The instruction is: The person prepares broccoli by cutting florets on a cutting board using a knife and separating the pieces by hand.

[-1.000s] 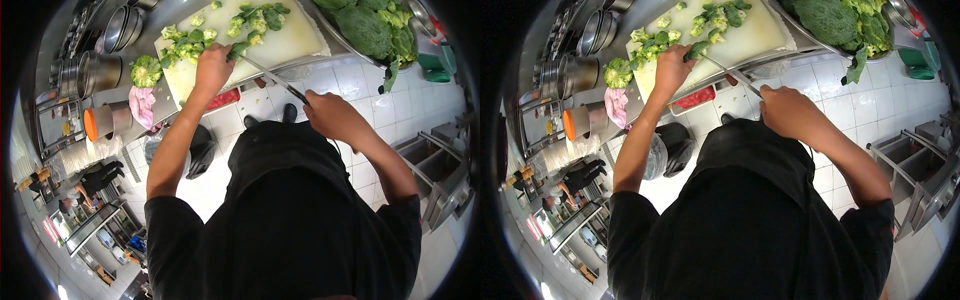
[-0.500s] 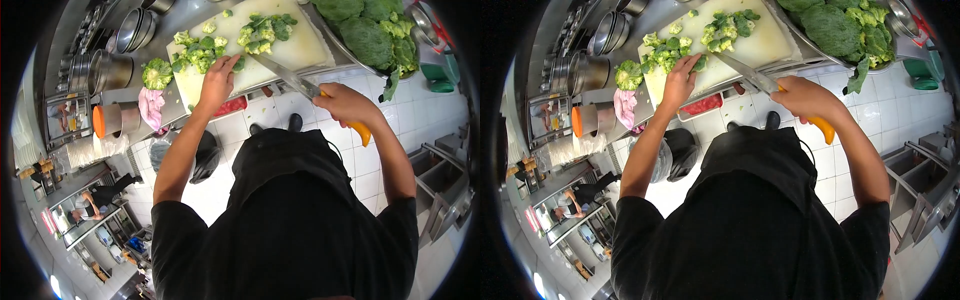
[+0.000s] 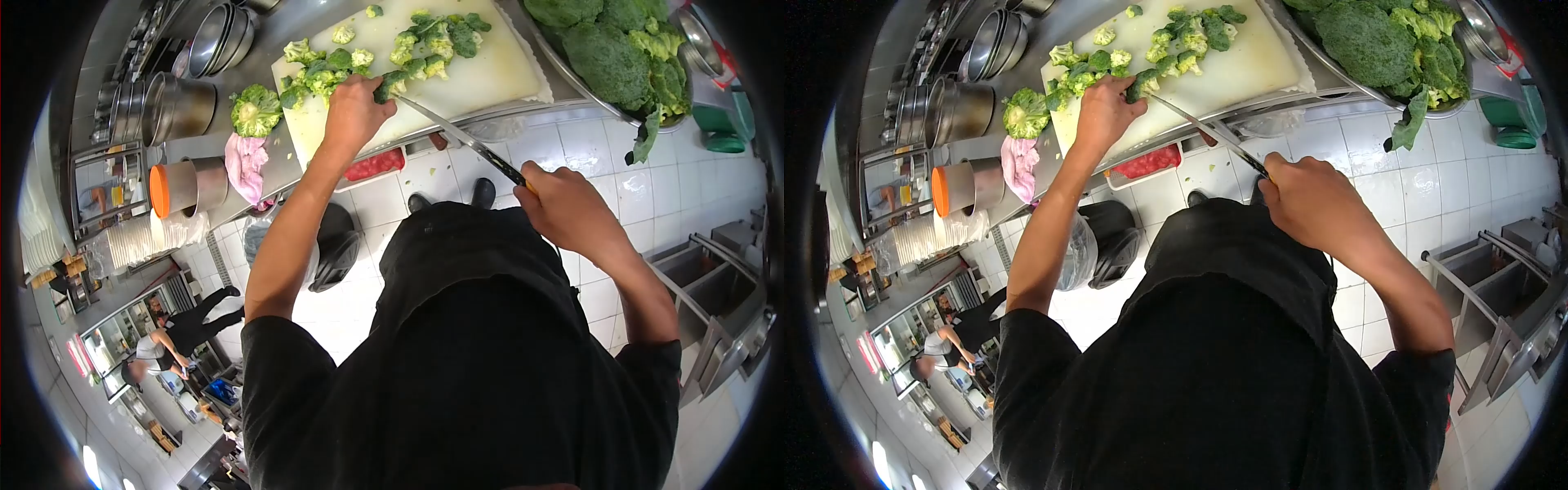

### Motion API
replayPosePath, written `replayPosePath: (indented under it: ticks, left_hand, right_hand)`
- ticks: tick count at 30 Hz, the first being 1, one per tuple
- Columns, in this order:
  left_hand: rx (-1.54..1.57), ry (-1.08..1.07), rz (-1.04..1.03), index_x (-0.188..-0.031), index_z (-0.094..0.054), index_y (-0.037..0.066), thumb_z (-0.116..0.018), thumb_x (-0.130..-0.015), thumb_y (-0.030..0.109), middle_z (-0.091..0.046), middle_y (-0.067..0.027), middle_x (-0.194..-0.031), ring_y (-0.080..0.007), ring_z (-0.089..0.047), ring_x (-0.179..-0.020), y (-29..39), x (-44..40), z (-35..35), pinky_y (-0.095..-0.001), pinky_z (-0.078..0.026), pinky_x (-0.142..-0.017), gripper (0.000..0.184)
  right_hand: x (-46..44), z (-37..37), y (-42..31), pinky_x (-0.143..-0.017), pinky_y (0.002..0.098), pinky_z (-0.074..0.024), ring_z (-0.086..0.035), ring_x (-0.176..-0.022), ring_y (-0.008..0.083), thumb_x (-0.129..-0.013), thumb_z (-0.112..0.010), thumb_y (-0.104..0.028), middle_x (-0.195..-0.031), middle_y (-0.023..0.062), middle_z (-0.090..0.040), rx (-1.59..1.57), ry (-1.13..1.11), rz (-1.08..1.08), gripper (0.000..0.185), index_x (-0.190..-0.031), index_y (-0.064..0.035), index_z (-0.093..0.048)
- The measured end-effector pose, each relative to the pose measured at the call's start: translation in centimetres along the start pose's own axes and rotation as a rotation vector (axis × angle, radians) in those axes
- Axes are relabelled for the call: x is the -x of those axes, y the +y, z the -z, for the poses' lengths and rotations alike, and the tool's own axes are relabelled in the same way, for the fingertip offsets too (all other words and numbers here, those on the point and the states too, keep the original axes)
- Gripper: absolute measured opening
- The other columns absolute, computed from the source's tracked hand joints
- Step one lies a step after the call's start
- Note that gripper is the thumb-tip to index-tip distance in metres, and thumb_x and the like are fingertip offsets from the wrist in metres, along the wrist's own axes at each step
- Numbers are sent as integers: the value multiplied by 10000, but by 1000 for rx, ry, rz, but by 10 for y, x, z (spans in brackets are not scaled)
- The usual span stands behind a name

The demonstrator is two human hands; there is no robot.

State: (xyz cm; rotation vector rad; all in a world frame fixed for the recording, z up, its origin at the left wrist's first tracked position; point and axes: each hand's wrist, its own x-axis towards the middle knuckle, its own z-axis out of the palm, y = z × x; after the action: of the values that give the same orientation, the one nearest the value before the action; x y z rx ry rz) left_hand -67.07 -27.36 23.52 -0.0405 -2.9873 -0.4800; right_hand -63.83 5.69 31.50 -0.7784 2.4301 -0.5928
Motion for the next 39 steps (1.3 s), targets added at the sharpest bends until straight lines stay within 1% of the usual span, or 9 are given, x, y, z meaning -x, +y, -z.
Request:
replayPosePath:
  ticks: [11,14,17,19,20,23,24,33,39]
  left_hand:
    - [-89,-175,-6,-879,-707,-76,-747,-673,183,-656,-275,-803,-400,-660,-791,23,-24,5,-440,-535,-772,334]
    - [-100,-219,-5,-858,-704,-74,-745,-671,182,-653,-278,-814,-391,-657,-829,23,-27,8,-438,-533,-799,320]
    - [-108,-228,-33,-866,-705,-68,-746,-669,184,-645,-275,-848,-381,-648,-878,20,-26,4,-435,-525,-822,323]
    - [-173,-236,-8,-915,-706,-48,-741,-683,192,-633,-249,-896,-371,-637,-894,21,-22,3,-430,-522,-830,335]
    - [-179,-261,-1,-1071,-691,-14,-722,-702,144,-623,-218,-963,-375,-633,-876,21,-19,5,-434,-519,-832,403]
    - [-18,-192,-67,-1215,-648,32,-698,-705,75,-613,-195,-1032,-367,-622,-900,7,-2,8,-430,-513,-840,514]
    - [35,-208,-88,-1329,-577,67,-676,-695,11,-594,-179,-1065,-360,-608,-934,3,2,11,-414,-510,-855,645]
    - [256,-39,171,-1336,-538,15,-719,-691,52,-636,-226,-1135,-366,-639,-998,1,18,-3,-405,-508,-923,672]
    - [327,91,330,-1308,-559,8,-752,-664,120,-663,-247,-1042,-355,-665,-953,10,-3,-9,-413,-538,-846,681]
  right_hand:
    - [-9,-23,-18,-603,430,-568,-697,-658,363,-841,-516,-21,-689,204,-666,285,67,-56,38,-874,-15,-532]
    - [-14,-21,-19,-612,436,-569,-697,-668,366,-845,-520,-26,-703,200,-671,296,14,-87,37,-880,-17,-527]
    - [-33,-43,-2,-604,501,-551,-672,-651,411,-865,-504,-61,-718,256,-655,250,41,1,100,-932,13,-509]
    - [-43,-46,11,-575,452,-559,-683,-618,355,-877,-519,-91,-737,224,-660,264,87,43,141,-967,18,-529]
    - [-46,-46,15,-561,427,-563,-688,-602,328,-884,-527,-105,-747,208,-663,266,100,61,162,-984,21,-539]
    - [-64,12,9,-414,377,-482,-587,-439,253,-955,-496,-272,-610,141,-554,-416,-416,-291,277,-999,1,-505]
    - [-69,12,16,-365,314,-424,-514,-398,172,-957,-504,-354,-587,71,-476,-501,-450,-298,334,-998,-22,-501]
    - [-66,30,16,-351,306,-403,-512,-402,150,-955,-530,-353,-589,60,-502,-513,-382,-332,312,-921,-43,-528]
    - [-56,36,19,-348,302,-405,-506,-393,151,-957,-549,-327,-579,54,-504,-690,-325,-405,288,-945,-40,-529]
